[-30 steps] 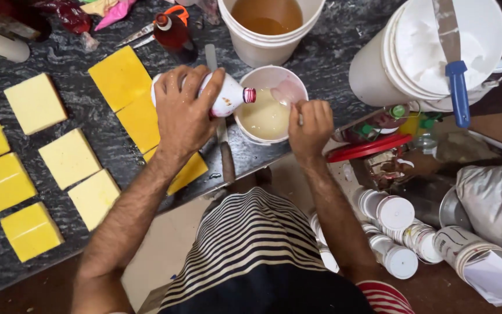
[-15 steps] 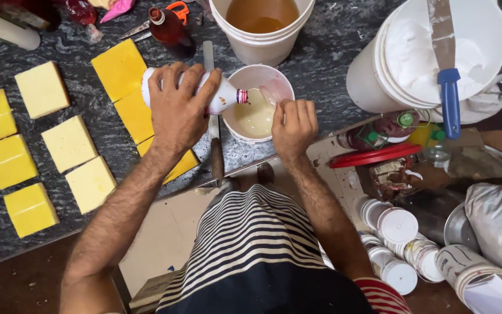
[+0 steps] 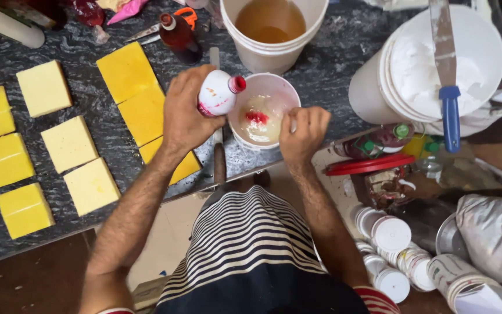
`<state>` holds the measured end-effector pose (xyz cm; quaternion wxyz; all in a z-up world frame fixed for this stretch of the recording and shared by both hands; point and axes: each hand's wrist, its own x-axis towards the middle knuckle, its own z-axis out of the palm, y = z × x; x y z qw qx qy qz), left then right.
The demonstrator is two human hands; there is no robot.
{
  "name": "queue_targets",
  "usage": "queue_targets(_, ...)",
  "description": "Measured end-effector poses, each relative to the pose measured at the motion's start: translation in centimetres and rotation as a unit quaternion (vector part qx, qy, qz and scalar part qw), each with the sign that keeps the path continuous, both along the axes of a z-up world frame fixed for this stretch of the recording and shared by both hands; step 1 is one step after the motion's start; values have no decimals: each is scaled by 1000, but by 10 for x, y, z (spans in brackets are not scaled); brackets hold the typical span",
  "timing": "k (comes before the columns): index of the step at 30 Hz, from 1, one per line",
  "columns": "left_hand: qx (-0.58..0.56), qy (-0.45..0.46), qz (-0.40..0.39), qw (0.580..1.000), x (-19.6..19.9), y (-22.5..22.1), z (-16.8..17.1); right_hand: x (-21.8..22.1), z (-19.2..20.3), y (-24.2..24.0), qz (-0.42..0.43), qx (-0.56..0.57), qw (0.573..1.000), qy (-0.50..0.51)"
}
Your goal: Preparing colored glaze and applying it to small sponge cake squares.
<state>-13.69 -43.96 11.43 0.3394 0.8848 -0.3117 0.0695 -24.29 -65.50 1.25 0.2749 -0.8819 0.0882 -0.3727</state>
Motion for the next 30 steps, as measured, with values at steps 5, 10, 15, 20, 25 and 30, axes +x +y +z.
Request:
queue_targets(5,-199,148,46,968,13,24,-33,-4,-13,-16,-13,3,996,85)
queue_targets(10,-409,240,119,872,44,102,-68,-2,-38,-31,70,-51,988,129)
queue_targets(15,-476,121,275,827,103,217,-110,-21,-31,-37,-39,132,950,280)
queue_targets(20,-421,27,411,808,202,361,-141,-58,-141,-70,57,253,956,139)
queue_targets(25,-396,15,467,790,302,457,-197,-50,-97,-37,-87,331,901,265)
queue_targets(30,-480,106,422,762,356,457,-201,-55,-60,20,-173,375,903,118)
